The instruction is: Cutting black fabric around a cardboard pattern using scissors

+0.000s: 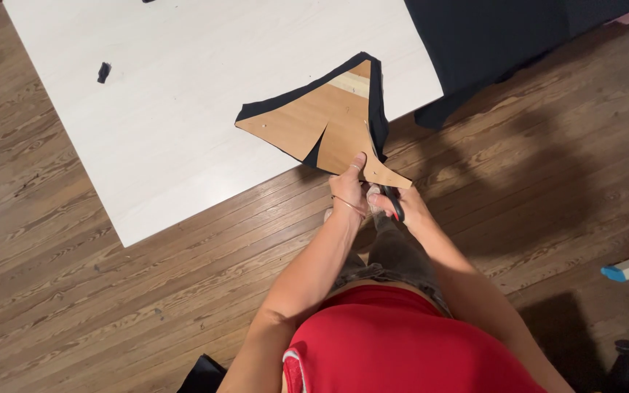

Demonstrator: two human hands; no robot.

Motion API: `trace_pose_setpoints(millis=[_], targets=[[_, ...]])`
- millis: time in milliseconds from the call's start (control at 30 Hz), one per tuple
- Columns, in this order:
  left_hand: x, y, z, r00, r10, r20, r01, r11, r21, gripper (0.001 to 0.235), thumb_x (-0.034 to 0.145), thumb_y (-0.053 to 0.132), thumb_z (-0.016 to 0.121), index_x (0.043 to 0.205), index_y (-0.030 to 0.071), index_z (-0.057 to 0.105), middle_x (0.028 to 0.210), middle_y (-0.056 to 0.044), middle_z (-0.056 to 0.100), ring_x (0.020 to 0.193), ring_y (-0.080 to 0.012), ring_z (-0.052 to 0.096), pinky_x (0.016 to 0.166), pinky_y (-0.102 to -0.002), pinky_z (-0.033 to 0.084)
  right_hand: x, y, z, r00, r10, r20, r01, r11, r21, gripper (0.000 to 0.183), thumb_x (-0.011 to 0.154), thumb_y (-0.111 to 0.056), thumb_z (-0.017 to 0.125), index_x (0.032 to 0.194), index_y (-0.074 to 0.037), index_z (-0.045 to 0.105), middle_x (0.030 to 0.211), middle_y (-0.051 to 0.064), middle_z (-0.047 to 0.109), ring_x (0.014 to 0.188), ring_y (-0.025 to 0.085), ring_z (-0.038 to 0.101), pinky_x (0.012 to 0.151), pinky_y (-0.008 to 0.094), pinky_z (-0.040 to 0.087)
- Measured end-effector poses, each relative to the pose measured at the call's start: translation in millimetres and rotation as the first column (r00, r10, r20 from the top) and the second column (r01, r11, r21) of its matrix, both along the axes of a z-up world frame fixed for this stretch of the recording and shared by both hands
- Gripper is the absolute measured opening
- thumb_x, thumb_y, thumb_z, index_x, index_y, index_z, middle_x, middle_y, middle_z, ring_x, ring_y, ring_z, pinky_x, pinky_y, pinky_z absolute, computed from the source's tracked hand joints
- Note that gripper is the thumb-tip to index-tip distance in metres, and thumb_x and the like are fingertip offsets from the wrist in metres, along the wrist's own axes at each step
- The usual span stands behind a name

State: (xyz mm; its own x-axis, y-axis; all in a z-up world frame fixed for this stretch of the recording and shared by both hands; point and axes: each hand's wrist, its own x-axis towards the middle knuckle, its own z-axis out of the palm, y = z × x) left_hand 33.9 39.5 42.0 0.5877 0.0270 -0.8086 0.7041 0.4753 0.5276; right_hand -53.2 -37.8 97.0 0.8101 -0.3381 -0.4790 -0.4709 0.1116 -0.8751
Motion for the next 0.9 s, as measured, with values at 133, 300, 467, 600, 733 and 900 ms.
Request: trace_pose_setpoints(millis=[133,300,467,600,733,900], targets=[[2.3,0.1,-4.1,1.0,0.011,-0.021,-0.011,1.0,-0.002,0.043,0.073,0.012,0.092,0.109,0.005,0.071,0.091,-0.011,0.072,0.076,-0.0322,0.071,0.065,-0.048,0.059,5.6,3.5,-6.0,1.0,-0.008,0.015,0.008,1.0,-0.005,0.034,0.074,-0.026,0.089,0.06,-0.006,0.066,0.044,0.008,0.057,0.042,0.015,0.06,0.045,0.023,0.041],[3.1,-0.3,-34.2,0.994,-0.058,-0.095,0.052,0.997,-0.059,0.053,0.076,0.023,0.092,0.117,0.009,0.063,0.097,-0.017,0.064,0.085,-0.0467,0.068,0.057,-0.055,0.059,8.3,3.9,1.2,0.998,0.019,0.061,-0.015,0.998,-0.065,0.031,0.077,-0.01,0.082,0.055,-0.006,0.061,0.04,0.007,0.053,0.036,0.014,0.056,0.042,0.02,0.041],[1.8,13.6,-7.1,0.997,-0.071,-0.036,0.064,0.983,-0.173,0.049,0.077,0.023,0.091,0.119,0.014,0.069,0.106,-0.016,0.071,0.095,-0.0412,0.07,0.074,-0.051,0.058,13.7,9.1,38.2,0.996,0.0,0.089,-0.004,0.999,0.037,0.033,0.078,-0.009,0.083,0.055,-0.005,0.059,0.037,0.008,0.05,0.033,0.014,0.053,0.04,0.02,0.04],[16.3,37.9,-51.6,0.993,-0.064,0.096,0.106,0.831,-0.546,0.035,0.09,0.024,0.078,0.122,0.016,0.068,0.117,-0.017,0.074,0.099,-0.0358,0.075,0.08,-0.057,0.061,8.7,0.7,49.8,0.993,-0.039,0.113,0.02,0.986,0.164,0.03,0.077,-0.007,0.082,0.06,-0.006,0.058,0.04,0.008,0.05,0.034,0.013,0.052,0.04,0.021,0.042],[30.0,35.4,7.9,0.995,-0.071,0.067,0.093,0.889,-0.449,0.036,0.085,0.015,0.082,0.118,0.01,0.068,0.108,-0.018,0.075,0.087,-0.0387,0.076,0.071,-0.058,0.063,1.4,-8.5,27.6,0.993,-0.019,0.113,0.001,0.987,0.162,0.031,0.078,-0.009,0.083,0.059,-0.005,0.059,0.04,0.008,0.05,0.034,0.013,0.052,0.041,0.021,0.042],[17.3,17.9,32.1,0.994,0.066,0.089,-0.047,0.98,-0.195,0.039,0.086,0.011,0.082,0.119,0.009,0.062,0.101,-0.014,0.071,0.079,-0.0389,0.074,0.063,-0.058,0.062,-0.8,-12.8,-13.4,0.991,-0.034,0.131,0.014,0.988,0.154,0.025,0.08,-0.016,0.086,0.071,-0.004,0.066,0.046,0.008,0.054,0.041,0.015,0.056,0.05,0.023,0.045]])
